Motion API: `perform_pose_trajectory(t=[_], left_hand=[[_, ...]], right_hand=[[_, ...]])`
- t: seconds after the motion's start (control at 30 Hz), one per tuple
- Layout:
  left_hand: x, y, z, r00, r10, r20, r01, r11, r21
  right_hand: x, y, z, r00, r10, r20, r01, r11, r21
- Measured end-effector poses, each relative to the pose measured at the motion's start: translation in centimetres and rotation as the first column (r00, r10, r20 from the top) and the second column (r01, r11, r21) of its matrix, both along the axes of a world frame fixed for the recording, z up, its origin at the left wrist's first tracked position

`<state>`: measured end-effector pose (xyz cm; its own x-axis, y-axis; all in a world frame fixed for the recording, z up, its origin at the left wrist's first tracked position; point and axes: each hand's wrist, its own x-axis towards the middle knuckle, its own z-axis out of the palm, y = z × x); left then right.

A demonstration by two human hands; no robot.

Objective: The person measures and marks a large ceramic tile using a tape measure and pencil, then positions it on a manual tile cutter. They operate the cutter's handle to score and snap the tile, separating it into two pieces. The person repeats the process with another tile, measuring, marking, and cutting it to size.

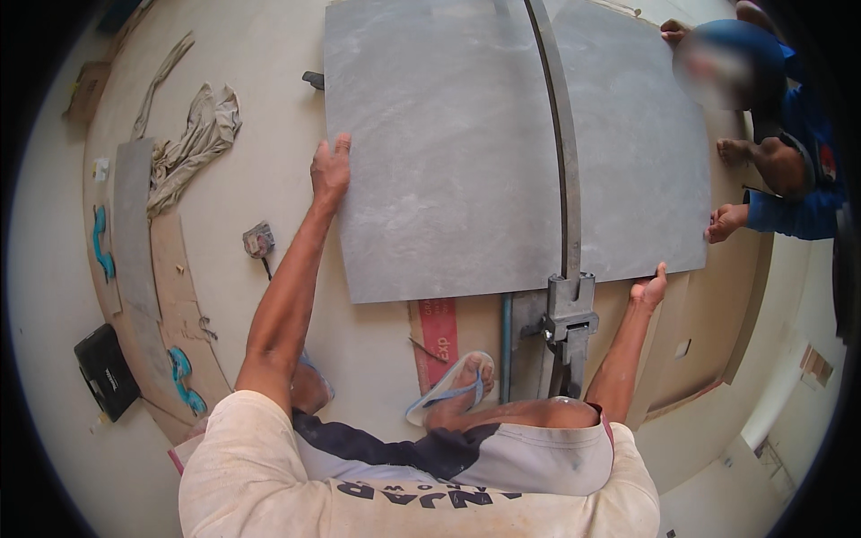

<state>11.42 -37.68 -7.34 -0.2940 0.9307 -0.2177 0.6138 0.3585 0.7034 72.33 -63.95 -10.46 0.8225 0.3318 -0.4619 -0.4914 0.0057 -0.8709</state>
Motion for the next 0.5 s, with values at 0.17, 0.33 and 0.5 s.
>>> perform_pose_trajectory(t=[0.17,0.33,0.5], left_hand=[[0.4,0.0,0.4,0.998,-0.047,-0.049,0.045,0.998,-0.041],[0.8,0.0,-0.4,1.0,0.01,0.009,-0.009,1.0,-0.01],[-0.7,0.2,-2.6,0.989,0.018,0.145,-0.019,1.0,0.006]], right_hand=[[-0.1,0.2,-0.1,0.999,-0.043,-0.031,0.042,0.999,-0.02],[0.9,-0.2,-0.5,1.0,0.002,0.008,-0.002,1.0,0.0],[0.8,-0.2,-0.7,1.0,0.02,-0.001,-0.02,0.999,0.03]])
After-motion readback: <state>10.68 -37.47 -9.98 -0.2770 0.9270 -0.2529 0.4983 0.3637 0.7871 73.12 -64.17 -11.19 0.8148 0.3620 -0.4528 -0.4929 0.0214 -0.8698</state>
